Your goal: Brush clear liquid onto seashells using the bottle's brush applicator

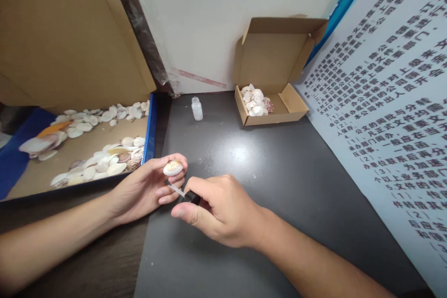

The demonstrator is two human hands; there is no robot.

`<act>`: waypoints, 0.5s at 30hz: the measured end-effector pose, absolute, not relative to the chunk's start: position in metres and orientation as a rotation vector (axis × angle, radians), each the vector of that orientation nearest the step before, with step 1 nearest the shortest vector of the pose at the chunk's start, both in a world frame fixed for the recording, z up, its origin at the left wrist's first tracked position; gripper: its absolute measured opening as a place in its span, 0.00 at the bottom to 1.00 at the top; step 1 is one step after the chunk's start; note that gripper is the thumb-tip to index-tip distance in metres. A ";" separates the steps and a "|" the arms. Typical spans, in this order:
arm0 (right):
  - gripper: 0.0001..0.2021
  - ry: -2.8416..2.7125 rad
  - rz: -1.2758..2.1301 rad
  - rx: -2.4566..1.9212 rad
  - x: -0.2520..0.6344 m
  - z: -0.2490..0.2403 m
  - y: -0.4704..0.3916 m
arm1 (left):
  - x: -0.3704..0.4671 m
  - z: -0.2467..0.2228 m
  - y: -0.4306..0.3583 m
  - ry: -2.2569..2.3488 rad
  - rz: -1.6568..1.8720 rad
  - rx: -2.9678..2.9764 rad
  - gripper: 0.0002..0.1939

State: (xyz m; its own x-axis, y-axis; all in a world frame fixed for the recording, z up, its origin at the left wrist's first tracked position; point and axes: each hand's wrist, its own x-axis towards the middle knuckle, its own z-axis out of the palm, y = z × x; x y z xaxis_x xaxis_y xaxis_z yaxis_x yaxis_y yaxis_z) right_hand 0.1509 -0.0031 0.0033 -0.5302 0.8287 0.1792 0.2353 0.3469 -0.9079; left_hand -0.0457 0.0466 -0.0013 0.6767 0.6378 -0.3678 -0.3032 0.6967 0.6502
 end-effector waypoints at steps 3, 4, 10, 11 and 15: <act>0.16 -1.917 1.107 -0.919 0.151 0.002 -0.003 | -0.046 -0.001 0.046 0.614 0.567 0.601 0.12; 0.15 -1.907 1.090 -0.935 0.151 0.001 -0.003 | -0.046 0.000 0.046 0.613 0.567 0.606 0.12; 0.19 -1.924 1.034 -0.956 0.150 0.001 -0.002 | -0.045 0.000 0.045 0.644 0.585 0.642 0.11; 0.19 -1.927 1.026 -0.950 0.150 0.001 -0.002 | -0.045 0.000 0.045 0.648 0.587 0.647 0.11; 0.17 -1.922 1.007 -0.945 0.150 0.002 -0.003 | -0.045 -0.001 0.045 0.641 0.581 0.655 0.11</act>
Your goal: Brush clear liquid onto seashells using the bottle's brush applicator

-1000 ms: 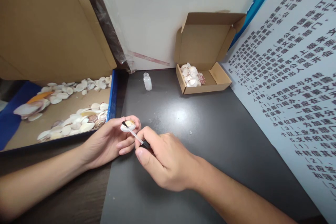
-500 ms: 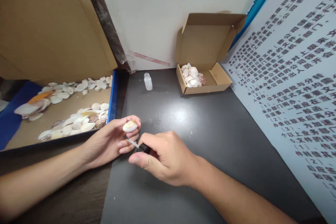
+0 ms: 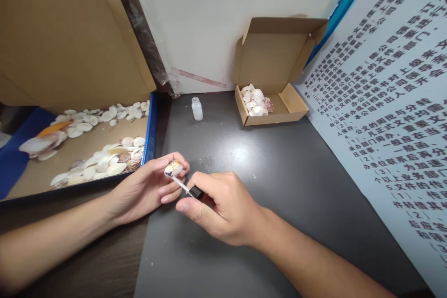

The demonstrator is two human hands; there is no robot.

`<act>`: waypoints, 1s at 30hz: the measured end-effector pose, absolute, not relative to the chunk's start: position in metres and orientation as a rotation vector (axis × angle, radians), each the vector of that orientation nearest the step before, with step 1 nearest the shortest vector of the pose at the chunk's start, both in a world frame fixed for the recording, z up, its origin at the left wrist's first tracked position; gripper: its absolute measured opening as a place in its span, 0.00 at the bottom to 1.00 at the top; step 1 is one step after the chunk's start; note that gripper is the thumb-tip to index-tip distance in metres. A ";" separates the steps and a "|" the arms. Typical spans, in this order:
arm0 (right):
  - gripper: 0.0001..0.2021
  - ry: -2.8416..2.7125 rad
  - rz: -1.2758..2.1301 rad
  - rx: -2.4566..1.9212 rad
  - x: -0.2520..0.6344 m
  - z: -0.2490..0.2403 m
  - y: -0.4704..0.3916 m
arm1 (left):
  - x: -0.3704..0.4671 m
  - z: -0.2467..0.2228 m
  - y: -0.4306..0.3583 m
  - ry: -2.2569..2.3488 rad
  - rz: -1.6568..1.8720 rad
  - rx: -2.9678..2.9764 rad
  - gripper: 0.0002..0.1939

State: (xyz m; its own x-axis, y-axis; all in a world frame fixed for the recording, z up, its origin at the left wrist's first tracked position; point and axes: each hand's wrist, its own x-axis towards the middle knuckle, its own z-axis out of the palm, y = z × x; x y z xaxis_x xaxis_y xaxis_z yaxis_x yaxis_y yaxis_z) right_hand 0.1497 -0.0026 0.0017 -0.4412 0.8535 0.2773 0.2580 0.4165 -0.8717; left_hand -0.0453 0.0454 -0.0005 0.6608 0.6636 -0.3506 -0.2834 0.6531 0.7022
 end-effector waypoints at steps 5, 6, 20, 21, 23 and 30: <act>0.18 -1.935 0.998 -0.942 0.150 0.002 -0.002 | -0.046 -0.001 0.045 0.643 0.577 0.643 0.10; 0.19 -1.940 1.001 -0.937 0.150 0.002 -0.002 | -0.046 -0.001 0.045 0.644 0.576 0.637 0.10; 0.16 -1.907 0.953 -0.947 0.148 0.005 -0.003 | -0.045 -0.001 0.045 0.636 0.581 0.626 0.10; 0.15 -1.895 0.950 -0.947 0.149 0.005 -0.003 | -0.045 -0.001 0.045 0.631 0.584 0.624 0.10; 0.13 -1.873 0.951 -0.958 0.149 0.006 -0.003 | -0.045 -0.002 0.045 0.616 0.588 0.620 0.10; 0.13 -1.888 0.950 -1.026 0.150 0.005 -0.003 | -0.046 -0.003 0.045 0.582 0.581 0.621 0.08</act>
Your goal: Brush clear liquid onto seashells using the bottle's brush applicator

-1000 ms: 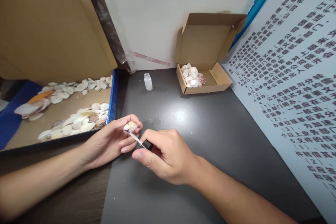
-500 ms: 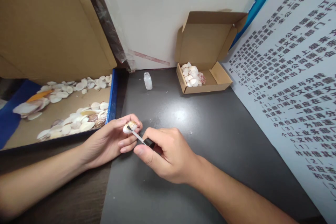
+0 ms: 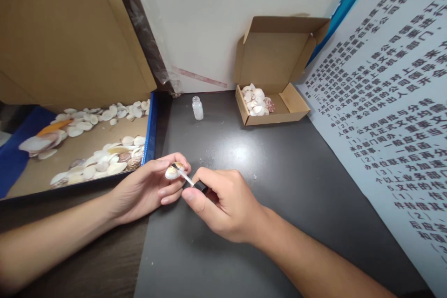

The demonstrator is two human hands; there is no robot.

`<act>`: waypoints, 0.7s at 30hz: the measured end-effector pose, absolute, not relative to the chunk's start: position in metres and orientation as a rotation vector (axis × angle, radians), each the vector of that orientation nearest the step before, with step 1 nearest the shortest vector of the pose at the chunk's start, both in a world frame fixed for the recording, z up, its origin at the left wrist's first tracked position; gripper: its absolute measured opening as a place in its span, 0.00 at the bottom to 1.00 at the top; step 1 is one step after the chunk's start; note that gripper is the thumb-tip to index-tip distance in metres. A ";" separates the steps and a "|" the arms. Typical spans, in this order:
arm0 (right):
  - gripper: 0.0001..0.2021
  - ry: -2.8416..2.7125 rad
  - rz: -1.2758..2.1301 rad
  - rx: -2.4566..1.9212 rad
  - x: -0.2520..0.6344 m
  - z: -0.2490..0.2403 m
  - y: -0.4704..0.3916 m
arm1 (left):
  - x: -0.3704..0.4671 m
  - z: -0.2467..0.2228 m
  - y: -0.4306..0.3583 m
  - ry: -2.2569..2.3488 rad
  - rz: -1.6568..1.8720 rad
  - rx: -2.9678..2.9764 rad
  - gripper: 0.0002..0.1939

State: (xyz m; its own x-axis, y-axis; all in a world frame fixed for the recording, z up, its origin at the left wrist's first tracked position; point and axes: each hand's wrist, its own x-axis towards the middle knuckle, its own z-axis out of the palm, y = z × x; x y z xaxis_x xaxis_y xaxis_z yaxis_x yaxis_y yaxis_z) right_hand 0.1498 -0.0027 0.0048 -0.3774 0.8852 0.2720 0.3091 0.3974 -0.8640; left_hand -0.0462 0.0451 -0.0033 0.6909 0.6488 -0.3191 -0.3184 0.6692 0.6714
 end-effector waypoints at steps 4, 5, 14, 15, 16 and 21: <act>0.14 -1.903 0.967 -1.053 0.150 0.005 -0.003 | -0.046 -0.002 0.045 0.594 0.587 0.606 0.06; 0.14 -1.898 0.975 -1.054 0.149 0.005 -0.002 | -0.046 -0.002 0.045 0.598 0.592 0.597 0.05; 0.16 -1.870 0.966 -1.057 0.150 0.005 -0.001 | -0.044 0.002 0.045 0.614 0.591 0.566 0.09; 0.16 -1.872 0.967 -1.060 0.150 0.005 -0.001 | -0.044 0.002 0.045 0.616 0.590 0.566 0.09; 0.16 -1.873 0.967 -1.065 0.150 0.005 -0.001 | -0.044 0.002 0.045 0.616 0.589 0.566 0.09; 0.16 -1.873 0.974 -1.090 0.150 0.006 -0.001 | -0.044 0.001 0.045 0.618 0.600 0.571 0.09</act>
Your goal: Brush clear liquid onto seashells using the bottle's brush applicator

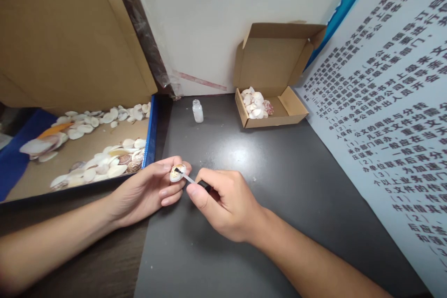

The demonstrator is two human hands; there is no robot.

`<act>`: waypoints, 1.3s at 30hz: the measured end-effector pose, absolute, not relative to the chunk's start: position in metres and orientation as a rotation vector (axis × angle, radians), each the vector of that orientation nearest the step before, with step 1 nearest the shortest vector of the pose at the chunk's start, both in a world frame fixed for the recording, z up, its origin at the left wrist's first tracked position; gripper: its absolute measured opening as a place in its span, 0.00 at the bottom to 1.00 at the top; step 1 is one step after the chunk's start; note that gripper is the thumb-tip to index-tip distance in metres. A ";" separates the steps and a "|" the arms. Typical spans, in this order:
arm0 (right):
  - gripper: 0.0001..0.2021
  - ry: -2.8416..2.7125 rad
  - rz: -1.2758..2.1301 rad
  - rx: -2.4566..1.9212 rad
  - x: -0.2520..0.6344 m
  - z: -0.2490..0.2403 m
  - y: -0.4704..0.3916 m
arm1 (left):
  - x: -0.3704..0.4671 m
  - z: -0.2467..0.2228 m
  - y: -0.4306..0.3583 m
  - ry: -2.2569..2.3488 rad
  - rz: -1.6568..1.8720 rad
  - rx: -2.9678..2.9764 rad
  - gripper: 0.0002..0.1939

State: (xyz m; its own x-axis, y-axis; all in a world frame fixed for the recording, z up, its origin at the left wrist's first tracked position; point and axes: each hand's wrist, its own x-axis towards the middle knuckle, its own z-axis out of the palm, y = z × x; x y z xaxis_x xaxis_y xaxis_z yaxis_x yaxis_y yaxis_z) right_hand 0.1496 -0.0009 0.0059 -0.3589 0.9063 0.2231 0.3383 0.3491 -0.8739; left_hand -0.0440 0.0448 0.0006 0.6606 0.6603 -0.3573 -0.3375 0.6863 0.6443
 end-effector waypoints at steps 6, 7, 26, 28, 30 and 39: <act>0.17 -1.865 0.957 -1.143 0.150 0.005 0.000 | -0.044 0.002 0.045 0.627 0.605 0.576 0.08; 0.18 -1.850 0.933 -1.176 0.150 0.005 0.000 | -0.044 0.002 0.045 0.633 0.605 0.578 0.07; 0.17 -1.857 0.927 -1.066 0.150 0.006 0.002 | -0.045 -0.001 0.045 0.618 0.611 0.580 0.04; 0.19 -1.853 0.891 -1.114 0.150 0.006 0.002 | -0.044 0.000 0.045 0.630 0.605 0.580 0.03; 0.21 -1.828 0.821 -1.179 0.149 0.007 0.002 | -0.044 0.000 0.045 0.646 0.603 0.577 0.03; 0.21 -1.877 0.843 -1.058 0.149 0.006 0.001 | -0.044 -0.002 0.045 0.622 0.613 0.581 0.02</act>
State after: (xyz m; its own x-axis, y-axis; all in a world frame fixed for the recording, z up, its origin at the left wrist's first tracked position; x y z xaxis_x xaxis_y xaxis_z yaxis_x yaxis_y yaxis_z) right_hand 0.1492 0.0011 0.0057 -0.3261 0.8902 0.3182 0.3538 0.4271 -0.8321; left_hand -0.0439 0.0447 -0.0017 0.6527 0.6710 -0.3517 -0.3419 0.6752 0.6537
